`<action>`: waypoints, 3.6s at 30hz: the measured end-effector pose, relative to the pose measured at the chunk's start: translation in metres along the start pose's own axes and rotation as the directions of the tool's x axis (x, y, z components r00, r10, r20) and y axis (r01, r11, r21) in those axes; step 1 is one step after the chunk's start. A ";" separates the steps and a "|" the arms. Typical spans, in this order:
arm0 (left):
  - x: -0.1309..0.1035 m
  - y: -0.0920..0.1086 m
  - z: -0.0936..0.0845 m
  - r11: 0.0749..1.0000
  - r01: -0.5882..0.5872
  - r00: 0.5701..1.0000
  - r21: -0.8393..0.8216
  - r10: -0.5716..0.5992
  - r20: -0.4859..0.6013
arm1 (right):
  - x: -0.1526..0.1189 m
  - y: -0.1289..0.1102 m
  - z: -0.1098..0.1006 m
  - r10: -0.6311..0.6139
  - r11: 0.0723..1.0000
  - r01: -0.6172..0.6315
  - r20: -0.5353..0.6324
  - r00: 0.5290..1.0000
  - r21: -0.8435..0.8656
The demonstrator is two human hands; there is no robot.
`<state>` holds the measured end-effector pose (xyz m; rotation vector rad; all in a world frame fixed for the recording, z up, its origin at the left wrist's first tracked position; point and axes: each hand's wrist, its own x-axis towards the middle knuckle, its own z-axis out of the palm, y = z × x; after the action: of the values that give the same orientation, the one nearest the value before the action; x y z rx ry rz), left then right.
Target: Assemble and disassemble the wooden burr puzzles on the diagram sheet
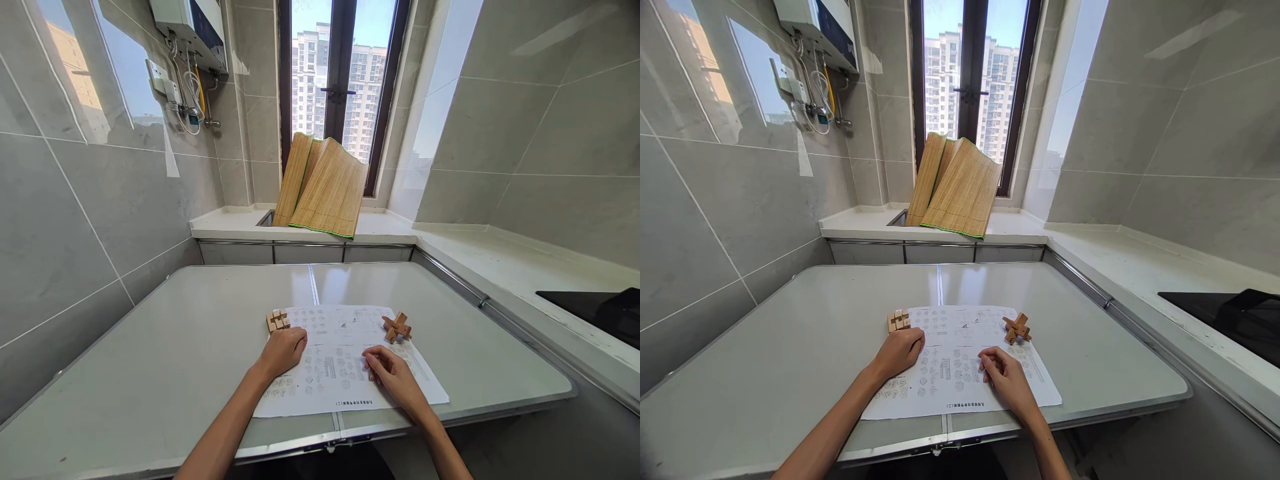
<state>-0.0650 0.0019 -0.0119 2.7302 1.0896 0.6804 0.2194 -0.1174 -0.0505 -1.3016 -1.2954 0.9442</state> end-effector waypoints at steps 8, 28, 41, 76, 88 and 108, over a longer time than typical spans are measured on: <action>0.000 0.001 -0.001 1.000 -0.002 1.000 0.000 0.002 -0.004 | 0.001 0.001 0.000 0.000 1.000 0.000 0.011 1.000 -0.018; 0.000 0.001 -0.001 1.000 -0.009 1.000 -0.002 0.009 0.005 | 0.004 0.005 -0.005 0.017 0.985 0.057 -0.422 0.907 0.161; 0.000 0.000 0.001 1.000 -0.019 1.000 0.004 0.019 0.001 | 0.006 0.023 -0.012 -0.123 0.942 -0.120 -0.655 0.746 -0.314; 0.011 0.008 -0.009 0.589 0.191 0.973 -0.785 -0.217 0.074 | 0.056 -0.048 0.055 -0.084 0.861 0.069 0.006 0.996 0.504; 0.011 0.009 -0.019 0.412 0.156 0.963 -0.898 -0.266 0.045 | 0.071 -0.059 0.087 -0.188 0.874 0.033 0.273 0.943 0.485; 0.001 0.027 -0.014 0.792 0.083 0.991 -0.605 -0.130 -0.034 | 0.060 -0.031 0.066 -0.398 0.906 0.408 0.096 0.912 -0.114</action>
<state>-0.0538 -0.0179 0.0080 2.0921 0.8377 0.9272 0.1559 -0.0523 -0.0235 -1.0439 -1.6285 0.6234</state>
